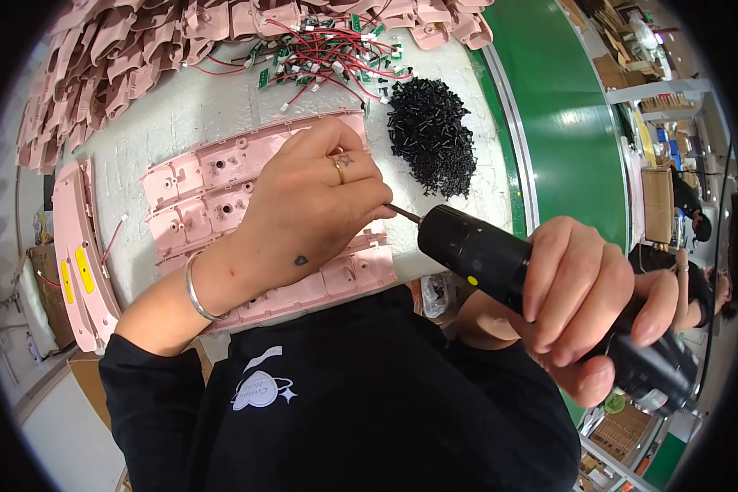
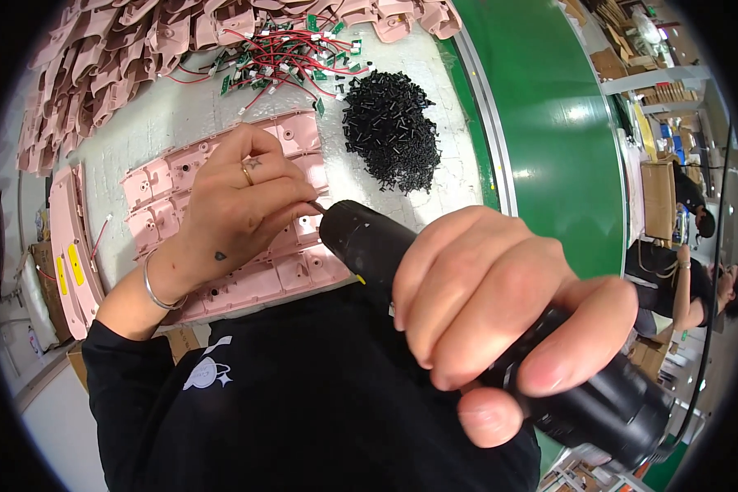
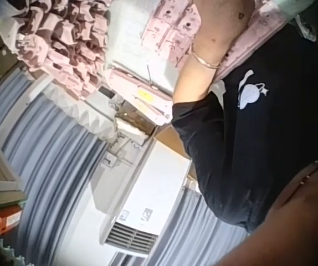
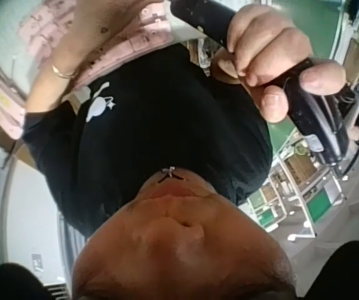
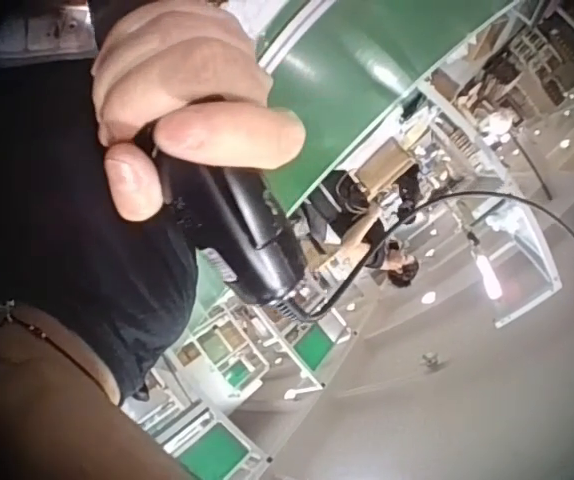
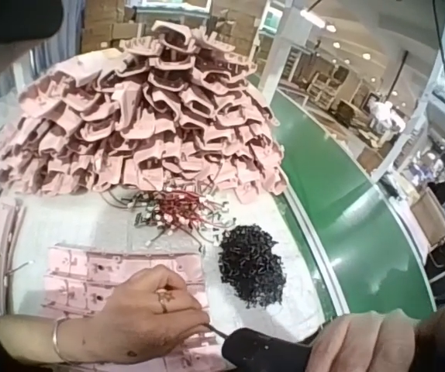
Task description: Driving screws into a plastic housing using an electric screwdriver on an assembly line.
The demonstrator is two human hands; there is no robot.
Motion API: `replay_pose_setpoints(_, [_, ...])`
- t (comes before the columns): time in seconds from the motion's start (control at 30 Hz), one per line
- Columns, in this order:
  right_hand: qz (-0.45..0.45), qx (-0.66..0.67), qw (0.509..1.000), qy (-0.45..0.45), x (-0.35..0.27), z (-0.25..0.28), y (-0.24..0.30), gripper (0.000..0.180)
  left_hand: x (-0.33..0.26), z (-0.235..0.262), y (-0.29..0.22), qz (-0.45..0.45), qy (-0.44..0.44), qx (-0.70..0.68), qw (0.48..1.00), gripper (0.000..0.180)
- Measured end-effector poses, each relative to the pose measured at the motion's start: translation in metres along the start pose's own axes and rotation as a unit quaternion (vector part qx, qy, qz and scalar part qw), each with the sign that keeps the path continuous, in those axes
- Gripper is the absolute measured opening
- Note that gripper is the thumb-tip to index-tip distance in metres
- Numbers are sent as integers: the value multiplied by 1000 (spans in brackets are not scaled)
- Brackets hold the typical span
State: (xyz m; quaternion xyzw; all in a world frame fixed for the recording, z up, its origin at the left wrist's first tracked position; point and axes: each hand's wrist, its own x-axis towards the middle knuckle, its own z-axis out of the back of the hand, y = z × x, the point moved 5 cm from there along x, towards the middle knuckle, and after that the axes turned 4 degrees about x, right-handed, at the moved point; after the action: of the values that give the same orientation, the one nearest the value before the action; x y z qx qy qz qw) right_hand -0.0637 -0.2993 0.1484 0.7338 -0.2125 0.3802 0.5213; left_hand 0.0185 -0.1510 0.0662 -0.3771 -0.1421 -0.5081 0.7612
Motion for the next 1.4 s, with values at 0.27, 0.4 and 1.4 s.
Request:
replay_pose_setpoints(0.27, [-6,42,999,26,-4,-3,2,33,-1,-4,1,-28,98,-97,990,19])
replay_pose_setpoints(0.4, [5,37,999,20,-7,-1,0,33,0,-5,5,-2,113,-116,987,18])
replay_pose_setpoints(1.4, [6,-68,987,-144,-28,43,13,34,41,41,106,364,-41,-444,818,20])
